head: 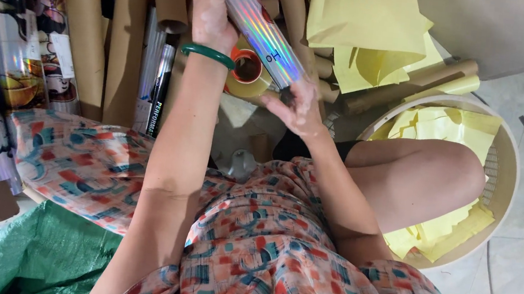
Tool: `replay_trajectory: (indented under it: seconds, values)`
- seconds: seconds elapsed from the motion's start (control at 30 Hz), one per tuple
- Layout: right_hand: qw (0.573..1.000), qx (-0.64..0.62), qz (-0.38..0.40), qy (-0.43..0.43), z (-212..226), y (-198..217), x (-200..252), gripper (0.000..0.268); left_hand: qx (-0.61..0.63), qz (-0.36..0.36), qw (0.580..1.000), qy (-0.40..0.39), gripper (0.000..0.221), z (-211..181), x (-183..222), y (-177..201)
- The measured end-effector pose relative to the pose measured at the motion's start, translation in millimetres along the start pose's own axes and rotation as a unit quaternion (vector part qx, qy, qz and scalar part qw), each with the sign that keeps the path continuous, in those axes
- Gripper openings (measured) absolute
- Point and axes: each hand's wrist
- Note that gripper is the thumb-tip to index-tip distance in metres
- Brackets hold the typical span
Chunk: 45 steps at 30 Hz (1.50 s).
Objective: The person is wrapping cardboard tubes with shiny vinyl rolls and applying tape and stickers.
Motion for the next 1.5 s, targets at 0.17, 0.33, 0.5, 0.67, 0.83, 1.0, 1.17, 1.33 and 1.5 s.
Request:
replay_trajectory:
  seconds: [0.17, 0.33, 0.5, 0.67, 0.83, 1.0, 1.17, 1.33, 1.5]
  values:
    - [0.914, -0.120, -0.188, -0.339, -84, -30, 35, 0.053, -0.039, -0.073, 0.994, -0.076, 0.029, 30, -5, 8]
    - [0.845, -0.324, -0.336, -0.258, -117, -32, 41, 0.057, -0.046, -0.200, 0.968, -0.146, 0.046, 41, -17, 29]
    - [0.764, -0.305, -0.436, -0.365, -156, -2, 34, 0.042, -0.107, -0.199, 0.957, -0.181, 0.046, 28, -19, 57]
    - [0.705, -0.316, -0.360, -0.522, -204, 2, 34, 0.050, -0.238, -0.023, 0.969, -0.070, 0.050, 66, 25, 70]
    - [0.699, -0.371, -0.335, -0.512, -183, 29, 12, 0.062, -0.310, 0.053, 0.949, 0.013, 0.056, 70, 44, 56]
    - [0.805, -0.336, -0.361, -0.330, -97, 83, -23, 0.066, -0.326, 0.125, 0.936, 0.033, 0.061, 58, 38, 31]
    - [0.833, -0.353, -0.383, -0.187, -28, 133, -47, 0.049, -0.260, 0.217, 0.941, 0.014, 0.057, 36, 38, -25]
    - [0.852, -0.416, -0.312, -0.059, 17, 170, -62, 0.028, -0.302, 0.256, 0.917, -0.051, 0.047, 23, 18, -53]
    - [0.823, -0.501, -0.268, -0.005, 16, 208, -68, 0.030, -0.311, 0.206, 0.915, -0.155, 0.044, 6, -4, -52]
Point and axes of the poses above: each hand's wrist, its own x-axis away from the middle knuckle, its own y-axis out of the back of the hand, z = x × y, and after that the axes turned 2 degrees about x, right-handed
